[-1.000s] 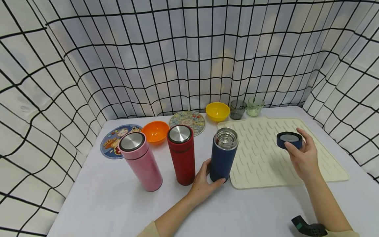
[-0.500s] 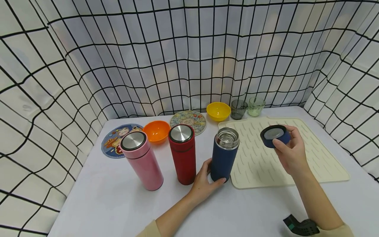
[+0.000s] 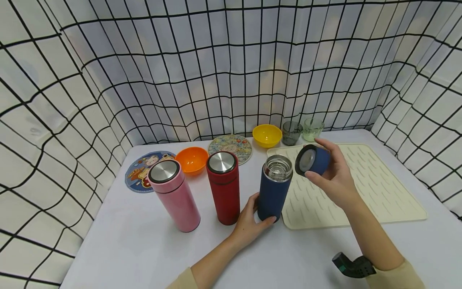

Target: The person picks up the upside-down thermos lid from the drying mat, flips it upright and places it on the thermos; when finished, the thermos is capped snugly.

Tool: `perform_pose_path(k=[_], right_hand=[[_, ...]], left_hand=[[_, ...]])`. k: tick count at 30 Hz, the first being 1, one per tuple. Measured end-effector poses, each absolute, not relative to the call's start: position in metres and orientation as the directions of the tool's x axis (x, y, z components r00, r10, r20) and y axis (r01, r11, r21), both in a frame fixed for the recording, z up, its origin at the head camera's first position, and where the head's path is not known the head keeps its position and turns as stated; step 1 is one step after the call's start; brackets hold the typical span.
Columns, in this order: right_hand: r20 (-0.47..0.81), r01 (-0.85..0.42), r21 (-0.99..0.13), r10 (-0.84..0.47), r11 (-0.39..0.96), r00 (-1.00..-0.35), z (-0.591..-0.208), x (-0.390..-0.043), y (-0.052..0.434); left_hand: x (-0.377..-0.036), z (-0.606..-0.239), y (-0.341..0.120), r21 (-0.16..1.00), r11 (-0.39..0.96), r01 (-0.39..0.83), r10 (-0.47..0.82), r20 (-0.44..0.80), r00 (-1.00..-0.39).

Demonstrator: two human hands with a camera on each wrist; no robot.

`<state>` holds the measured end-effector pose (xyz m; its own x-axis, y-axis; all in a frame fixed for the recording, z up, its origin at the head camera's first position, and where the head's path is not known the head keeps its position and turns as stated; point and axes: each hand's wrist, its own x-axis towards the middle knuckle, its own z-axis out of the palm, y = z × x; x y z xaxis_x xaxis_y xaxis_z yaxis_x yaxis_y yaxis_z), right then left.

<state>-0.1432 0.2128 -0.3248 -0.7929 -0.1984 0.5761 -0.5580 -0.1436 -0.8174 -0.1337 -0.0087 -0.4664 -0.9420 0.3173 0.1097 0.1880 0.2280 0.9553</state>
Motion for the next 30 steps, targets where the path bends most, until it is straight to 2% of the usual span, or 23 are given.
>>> perform_pose_path(k=[10, 17, 25, 30], right_hand=[[0.612, -0.619, -0.782, -0.266, -0.067, -0.744, -0.313, -0.15, 0.202], [0.694, -0.712, -0.698, -0.319, -0.079, -0.645, -0.31, -0.159, 0.192], [0.639, -0.696, -0.715, -0.339, 0.069, -0.69, -0.308, -0.162, 0.179], [0.627, -0.683, -0.729, -0.356, 0.047, -0.693, -0.31, -0.165, 0.171]], left_hand=[[-0.134, -0.467, -0.008, 0.952, 0.235, 0.198, 0.32, 0.117, -0.94], [-0.124, -0.44, -0.009, 0.958, 0.231, 0.171, 0.324, 0.09, -0.942], [-0.134, -0.463, -0.009, 0.949, 0.234, 0.209, 0.327, 0.126, -0.936], [-0.135, -0.468, -0.009, 0.946, 0.236, 0.224, 0.332, 0.139, -0.933]])
